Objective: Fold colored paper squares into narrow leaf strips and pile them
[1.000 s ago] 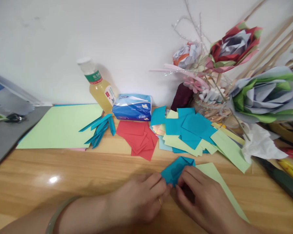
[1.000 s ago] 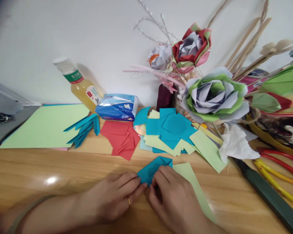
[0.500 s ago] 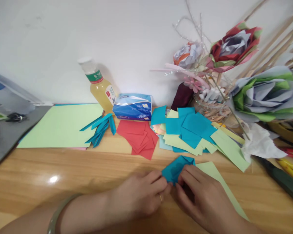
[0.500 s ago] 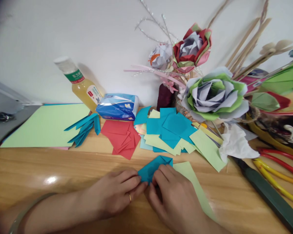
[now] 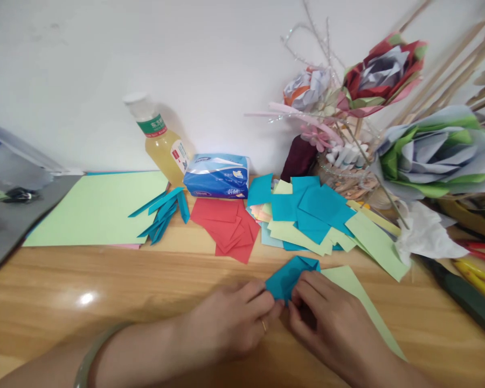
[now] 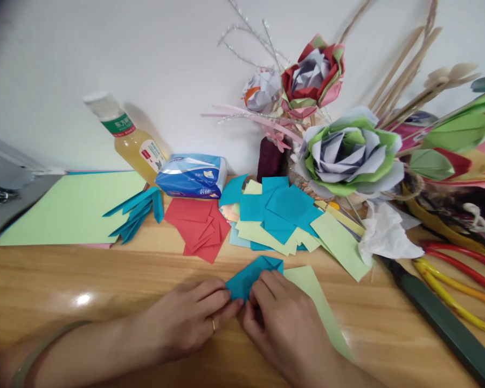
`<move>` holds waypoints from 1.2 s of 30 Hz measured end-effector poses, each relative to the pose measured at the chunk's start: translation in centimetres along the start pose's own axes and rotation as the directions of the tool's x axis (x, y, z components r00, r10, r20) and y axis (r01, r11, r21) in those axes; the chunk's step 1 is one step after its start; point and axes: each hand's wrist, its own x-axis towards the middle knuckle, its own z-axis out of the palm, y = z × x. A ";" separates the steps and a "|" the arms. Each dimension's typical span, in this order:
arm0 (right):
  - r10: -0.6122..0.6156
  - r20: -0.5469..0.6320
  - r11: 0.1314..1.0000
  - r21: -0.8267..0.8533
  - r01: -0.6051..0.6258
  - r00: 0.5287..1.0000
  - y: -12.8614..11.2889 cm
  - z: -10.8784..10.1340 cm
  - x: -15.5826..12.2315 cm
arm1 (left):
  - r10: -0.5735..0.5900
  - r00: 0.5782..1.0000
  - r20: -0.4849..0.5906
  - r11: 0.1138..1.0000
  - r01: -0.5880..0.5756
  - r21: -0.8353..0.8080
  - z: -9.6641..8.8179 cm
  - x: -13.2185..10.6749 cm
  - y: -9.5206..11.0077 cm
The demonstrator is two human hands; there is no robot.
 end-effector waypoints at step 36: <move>-0.077 0.092 0.968 -0.230 0.096 0.993 0.5 -0.6 0.1 | -0.070 0.997 0.043 0.997 0.070 -0.008 -0.3 -0.1 0.3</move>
